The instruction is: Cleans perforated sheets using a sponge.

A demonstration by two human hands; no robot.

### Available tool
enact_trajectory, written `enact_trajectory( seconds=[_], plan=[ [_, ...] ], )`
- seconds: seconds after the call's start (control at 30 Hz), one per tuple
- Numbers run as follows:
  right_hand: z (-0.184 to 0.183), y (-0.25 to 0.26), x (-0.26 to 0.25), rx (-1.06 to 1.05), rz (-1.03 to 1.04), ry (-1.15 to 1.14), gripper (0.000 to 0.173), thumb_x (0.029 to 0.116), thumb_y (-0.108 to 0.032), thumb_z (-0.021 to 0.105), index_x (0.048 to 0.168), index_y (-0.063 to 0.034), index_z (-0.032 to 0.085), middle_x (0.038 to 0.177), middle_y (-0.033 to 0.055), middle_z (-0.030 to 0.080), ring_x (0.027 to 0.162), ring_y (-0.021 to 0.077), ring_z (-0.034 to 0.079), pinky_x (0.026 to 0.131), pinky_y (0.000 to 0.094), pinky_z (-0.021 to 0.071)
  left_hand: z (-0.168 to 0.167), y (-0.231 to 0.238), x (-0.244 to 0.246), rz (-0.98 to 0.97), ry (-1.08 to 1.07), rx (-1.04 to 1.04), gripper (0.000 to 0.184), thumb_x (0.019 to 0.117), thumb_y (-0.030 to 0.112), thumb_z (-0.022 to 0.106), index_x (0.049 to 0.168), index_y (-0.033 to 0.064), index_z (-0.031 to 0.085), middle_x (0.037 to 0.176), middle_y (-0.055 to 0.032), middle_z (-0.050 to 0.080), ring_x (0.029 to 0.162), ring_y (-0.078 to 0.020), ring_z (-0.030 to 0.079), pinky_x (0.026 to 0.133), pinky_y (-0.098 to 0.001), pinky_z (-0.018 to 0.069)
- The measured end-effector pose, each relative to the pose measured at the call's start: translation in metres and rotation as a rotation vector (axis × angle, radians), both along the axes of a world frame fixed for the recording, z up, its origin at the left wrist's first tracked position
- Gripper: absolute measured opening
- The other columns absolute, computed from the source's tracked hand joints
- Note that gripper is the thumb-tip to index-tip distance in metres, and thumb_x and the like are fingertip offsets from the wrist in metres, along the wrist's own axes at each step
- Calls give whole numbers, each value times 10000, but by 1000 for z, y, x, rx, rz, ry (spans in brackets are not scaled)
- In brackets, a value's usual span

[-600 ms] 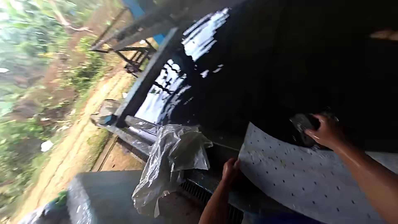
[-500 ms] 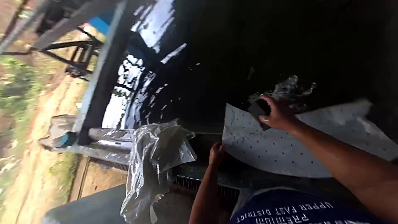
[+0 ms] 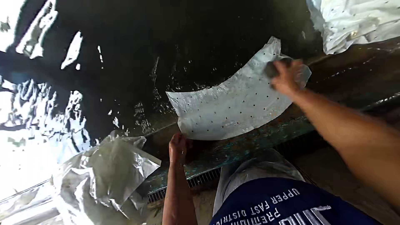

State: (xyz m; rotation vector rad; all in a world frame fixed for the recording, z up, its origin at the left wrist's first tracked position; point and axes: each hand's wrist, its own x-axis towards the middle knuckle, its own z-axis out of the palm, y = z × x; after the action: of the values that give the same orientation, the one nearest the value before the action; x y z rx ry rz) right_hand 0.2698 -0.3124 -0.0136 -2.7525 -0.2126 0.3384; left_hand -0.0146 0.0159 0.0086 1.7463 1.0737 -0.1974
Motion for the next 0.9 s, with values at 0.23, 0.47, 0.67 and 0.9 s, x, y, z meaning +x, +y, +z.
enact_trajectory(
  seconds=[0.23, 0.47, 0.67, 0.9],
  plan=[
    [52, 17, -37, 48, -16, 70, 607, 928, -43, 672, 1477, 71, 439, 1477, 444, 373, 1365, 626, 384, 1094, 727, 344, -5, 10, -2, 32, -92, -100, 226, 1082, 151, 517, 1104, -52, 613, 620, -13, 633, 486, -58, 591, 497, -212, 522],
    [9, 213, -195, 480, 768, 190, 475, 842, -89, 801, 1302, -104, 685, 1318, 298, 581, 1244, 477, 554, 1008, 623, 483, -11, 11, -5, 144, -137, -93, 176, 1065, 95, 514, 1138, -18, 628, 677, -5, 611, 496, -45, 545, 480, -212, 490],
    [-5, 123, -144, 555, 1103, 216, 334, 781, 97, 724, 1019, -124, 804, 1214, 185, 676, 1148, 399, 624, 962, 600, 514, -19, 12, -9, 128, -185, -59, 208, 1083, 145, 498, 1014, -9, 621, 565, 40, 542, 439, -32, 500, 441, -197, 458],
    [27, -118, 7, 24, 777, 82, 427, 746, 239, 642, 1014, -64, 778, 1263, 287, 629, 1222, 550, 547, 976, 751, 433, -15, 12, -10, 187, -179, -99, 189, 1086, 124, 483, 988, 14, 601, 553, 39, 550, 425, -32, 503, 423, -182, 448]
  ],
)
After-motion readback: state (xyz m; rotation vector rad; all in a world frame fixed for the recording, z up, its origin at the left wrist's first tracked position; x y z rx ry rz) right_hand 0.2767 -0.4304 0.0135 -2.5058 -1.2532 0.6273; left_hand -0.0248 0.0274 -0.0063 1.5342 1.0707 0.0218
